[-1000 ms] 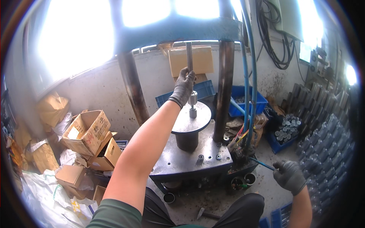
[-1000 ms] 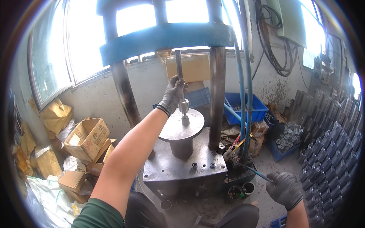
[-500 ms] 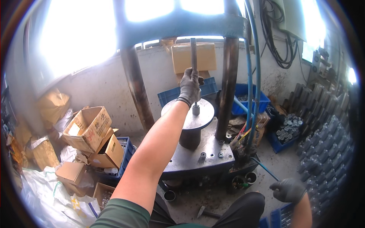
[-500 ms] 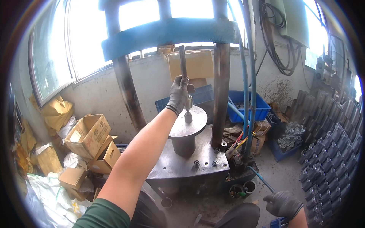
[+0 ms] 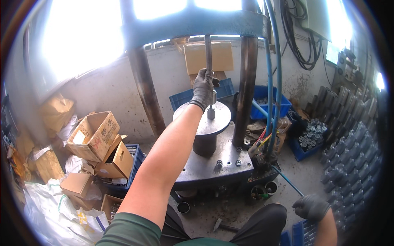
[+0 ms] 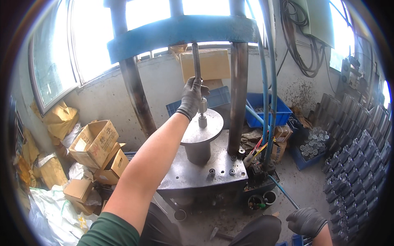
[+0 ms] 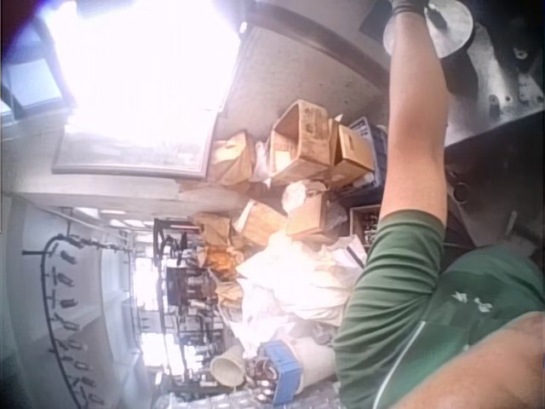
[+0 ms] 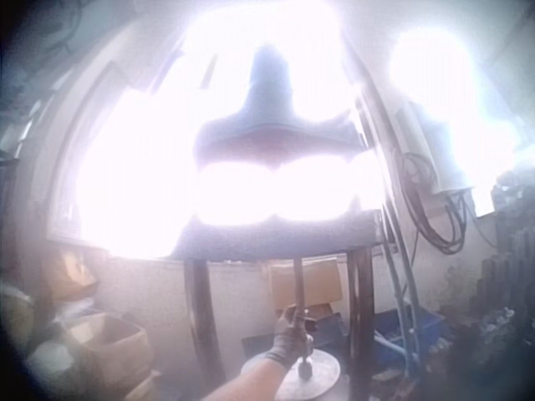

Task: The worker uses a hydraulic press or similar industrial machine to assemble cylindrical metal components by pressing rods and gears together.

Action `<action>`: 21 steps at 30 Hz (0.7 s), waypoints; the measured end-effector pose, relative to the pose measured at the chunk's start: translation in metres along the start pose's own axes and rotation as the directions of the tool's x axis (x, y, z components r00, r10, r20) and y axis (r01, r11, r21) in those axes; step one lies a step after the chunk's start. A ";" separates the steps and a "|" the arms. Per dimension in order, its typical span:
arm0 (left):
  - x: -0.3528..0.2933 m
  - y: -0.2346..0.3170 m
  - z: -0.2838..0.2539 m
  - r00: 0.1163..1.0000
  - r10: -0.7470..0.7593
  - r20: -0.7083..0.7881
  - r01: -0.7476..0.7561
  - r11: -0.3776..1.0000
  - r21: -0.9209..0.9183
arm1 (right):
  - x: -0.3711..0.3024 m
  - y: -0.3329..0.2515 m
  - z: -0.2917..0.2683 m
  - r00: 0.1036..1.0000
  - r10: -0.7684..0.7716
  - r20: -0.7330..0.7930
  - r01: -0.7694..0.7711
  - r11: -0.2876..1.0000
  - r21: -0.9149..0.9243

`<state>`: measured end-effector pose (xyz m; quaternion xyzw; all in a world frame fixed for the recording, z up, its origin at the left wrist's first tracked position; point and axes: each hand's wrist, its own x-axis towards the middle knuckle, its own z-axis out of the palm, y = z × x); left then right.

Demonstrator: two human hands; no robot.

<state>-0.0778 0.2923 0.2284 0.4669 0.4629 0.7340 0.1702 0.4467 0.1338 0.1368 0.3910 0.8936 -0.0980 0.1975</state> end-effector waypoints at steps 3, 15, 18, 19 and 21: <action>0.002 -0.001 -0.003 0.999 -0.051 0.011 0.052 0.993 -0.102 | -0.004 -0.005 -0.014 0.986 0.094 -0.139 -0.067 0.981 0.184; 0.005 0.007 -0.013 0.988 -0.123 0.091 0.142 0.962 -0.234 | -0.003 -0.009 -0.009 0.963 0.169 -0.210 -0.120 0.966 0.227; 0.006 0.007 -0.012 0.988 -0.121 0.097 0.140 0.964 -0.224 | -0.002 0.005 0.009 0.988 0.052 -0.148 -0.037 0.994 0.099; 0.005 0.007 -0.011 0.987 -0.123 0.099 0.143 0.963 -0.227 | -0.001 0.008 0.013 0.989 0.041 -0.140 -0.027 0.994 0.101; 0.004 0.005 -0.012 0.988 -0.121 0.096 0.140 0.966 -0.219 | 0.001 0.005 0.010 0.991 0.017 -0.130 -0.004 0.994 0.106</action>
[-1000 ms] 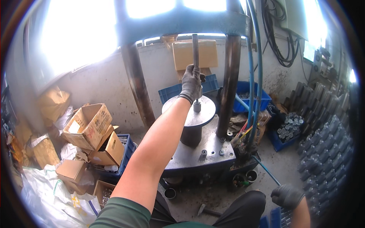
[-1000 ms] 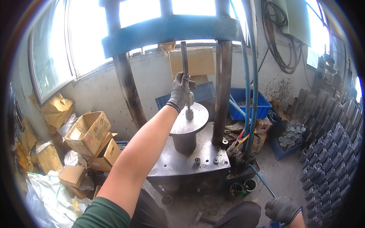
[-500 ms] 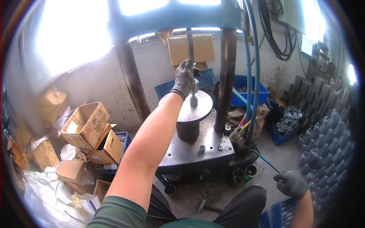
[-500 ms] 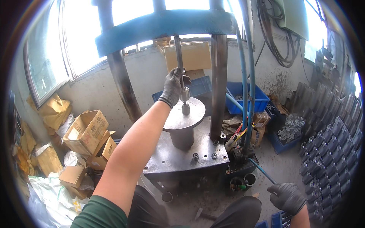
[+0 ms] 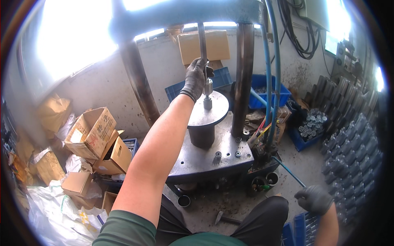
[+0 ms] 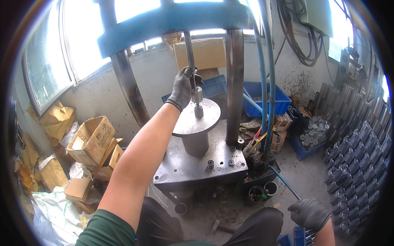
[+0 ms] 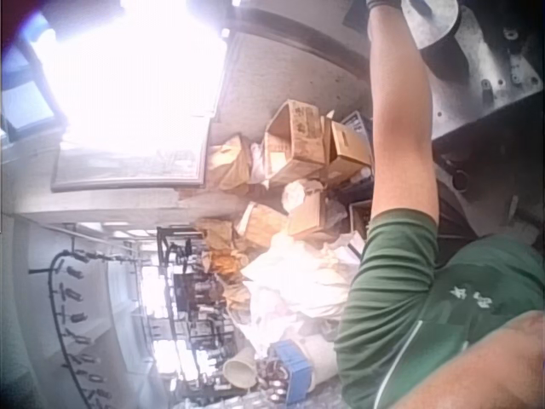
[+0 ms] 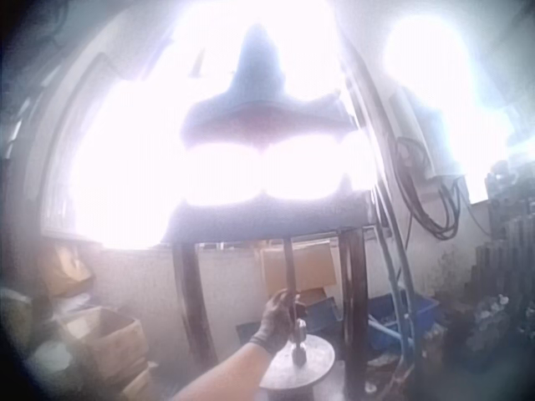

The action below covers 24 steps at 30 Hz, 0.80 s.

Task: The worker uses a hydraulic press or similar industrial machine to assemble cylindrical metal components by pressing rods and gears together.

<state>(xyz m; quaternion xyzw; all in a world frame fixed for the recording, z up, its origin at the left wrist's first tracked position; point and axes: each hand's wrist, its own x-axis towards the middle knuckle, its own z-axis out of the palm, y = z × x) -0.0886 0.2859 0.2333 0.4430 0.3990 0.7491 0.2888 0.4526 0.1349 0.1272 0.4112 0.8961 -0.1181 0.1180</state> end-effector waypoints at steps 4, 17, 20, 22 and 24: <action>-0.002 0.000 -0.001 1.000 0.003 -0.004 -0.003 0.999 0.039 | -0.001 -0.007 -0.003 0.982 0.106 -0.157 -0.084 0.986 0.142; -0.004 -0.004 0.001 0.999 0.032 -0.005 -0.031 0.995 0.098 | -0.003 0.001 0.001 0.999 -0.030 -0.036 0.030 1.000 -0.004; -0.005 -0.006 -0.005 0.999 0.036 -0.014 -0.034 0.992 0.118 | -0.001 -0.013 -0.015 0.991 0.075 -0.113 -0.060 0.990 0.131; -0.005 -0.006 -0.004 0.999 0.040 -0.007 -0.038 0.993 0.115 | -0.001 -0.009 -0.011 0.975 0.079 -0.210 -0.044 0.985 0.168; -0.004 -0.006 -0.001 1.000 0.025 -0.011 -0.024 0.995 0.097 | -0.001 -0.003 -0.005 0.948 0.085 -0.306 -0.022 0.979 0.205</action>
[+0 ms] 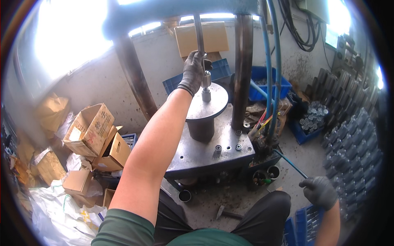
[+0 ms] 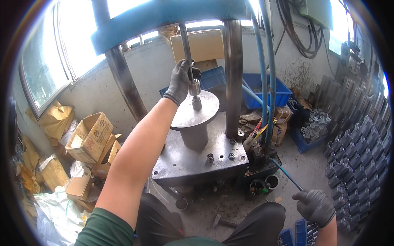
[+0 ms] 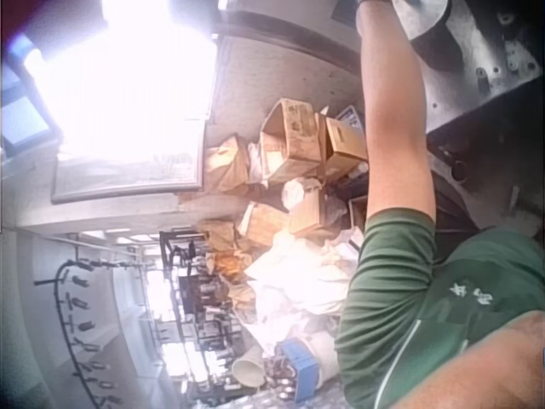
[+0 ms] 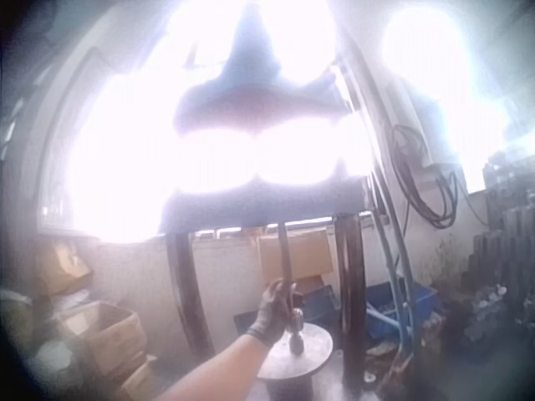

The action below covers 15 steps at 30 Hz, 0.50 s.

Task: The worker uses a hydraulic press or similar industrial machine to assemble cylindrical metal components by pressing rods and gears together.

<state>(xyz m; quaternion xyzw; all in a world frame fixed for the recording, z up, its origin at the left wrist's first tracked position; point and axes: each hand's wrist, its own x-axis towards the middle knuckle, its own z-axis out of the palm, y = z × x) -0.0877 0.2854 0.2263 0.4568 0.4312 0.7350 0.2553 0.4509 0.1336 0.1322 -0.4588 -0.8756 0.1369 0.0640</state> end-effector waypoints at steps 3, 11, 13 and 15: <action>0.000 0.000 -0.001 1.000 0.003 -0.005 -0.003 1.000 0.012 | -0.001 0.008 0.005 0.976 -0.086 0.201 0.111 0.987 -0.116; 0.003 -0.004 -0.002 1.000 0.023 -0.001 -0.023 1.000 -0.001 | 0.000 -0.005 -0.004 1.000 -0.004 0.017 0.004 1.000 0.029; 0.003 -0.004 -0.001 1.000 0.024 0.005 -0.024 1.000 -0.012 | 0.001 0.001 -0.003 0.987 -0.052 0.152 0.062 0.996 -0.060; 0.003 -0.004 -0.001 1.000 0.004 -0.007 -0.004 0.999 -0.041 | 0.001 0.002 -0.002 0.954 -0.087 0.287 0.132 0.981 -0.139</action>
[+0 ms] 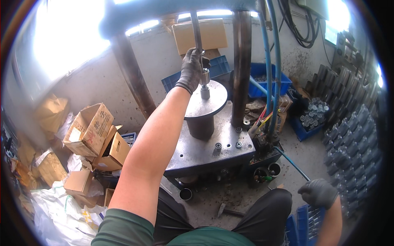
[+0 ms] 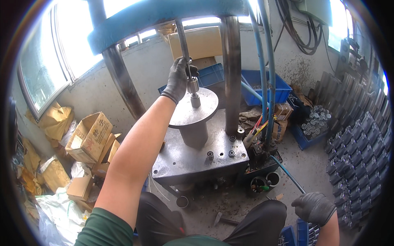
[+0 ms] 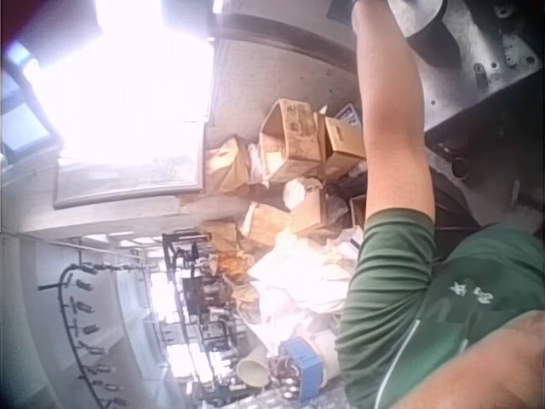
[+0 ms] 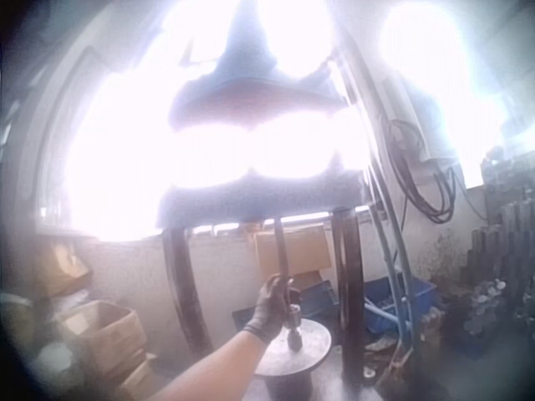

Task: The worker uses a hydraulic press or similar industrial machine to assemble cylindrical metal components by pressing rods and gears together.

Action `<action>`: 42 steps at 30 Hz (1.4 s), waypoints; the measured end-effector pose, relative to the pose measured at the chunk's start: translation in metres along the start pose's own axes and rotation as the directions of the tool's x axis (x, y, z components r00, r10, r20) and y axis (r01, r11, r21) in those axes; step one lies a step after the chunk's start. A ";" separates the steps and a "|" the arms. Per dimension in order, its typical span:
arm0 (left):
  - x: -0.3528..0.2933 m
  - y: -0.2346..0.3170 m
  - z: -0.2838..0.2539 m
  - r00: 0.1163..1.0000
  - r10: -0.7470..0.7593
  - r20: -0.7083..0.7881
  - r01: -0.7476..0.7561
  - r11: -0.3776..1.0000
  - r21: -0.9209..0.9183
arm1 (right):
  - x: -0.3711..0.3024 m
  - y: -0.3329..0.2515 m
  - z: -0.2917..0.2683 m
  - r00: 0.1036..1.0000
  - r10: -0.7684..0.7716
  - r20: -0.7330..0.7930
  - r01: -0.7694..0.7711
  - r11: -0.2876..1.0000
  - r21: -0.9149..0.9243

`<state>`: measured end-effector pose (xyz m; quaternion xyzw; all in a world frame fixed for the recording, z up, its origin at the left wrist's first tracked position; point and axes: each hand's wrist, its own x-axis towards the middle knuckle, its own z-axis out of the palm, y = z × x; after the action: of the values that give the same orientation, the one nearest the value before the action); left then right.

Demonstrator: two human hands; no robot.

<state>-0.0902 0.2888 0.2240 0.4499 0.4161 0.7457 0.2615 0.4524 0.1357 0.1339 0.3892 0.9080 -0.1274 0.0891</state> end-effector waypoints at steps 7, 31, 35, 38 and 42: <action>-0.004 0.002 0.001 1.000 0.003 0.015 -0.004 0.999 0.035 | -0.001 -0.003 -0.001 0.988 0.061 -0.143 -0.045 0.993 0.109; -0.006 0.004 -0.001 1.000 0.013 0.010 -0.014 0.998 0.065 | 0.003 0.002 -0.001 0.995 -0.026 -0.092 0.031 0.998 0.061; -0.006 0.004 0.001 1.000 -0.013 0.015 0.012 0.999 0.031 | 0.001 -0.006 -0.002 0.936 0.131 -0.326 -0.038 0.960 0.276; -0.008 0.005 0.001 1.000 -0.022 0.003 0.022 0.999 0.034 | 0.001 -0.003 0.004 0.968 0.103 -0.230 -0.068 0.986 0.155; -0.005 0.002 -0.003 1.000 -0.008 0.009 0.008 1.000 0.021 | 0.001 -0.002 0.001 0.992 -0.042 -0.116 0.046 0.999 0.026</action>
<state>-0.0903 0.2829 0.2234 0.4544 0.4245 0.7382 0.2615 0.4498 0.1347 0.1329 0.3770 0.9180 -0.1198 0.0282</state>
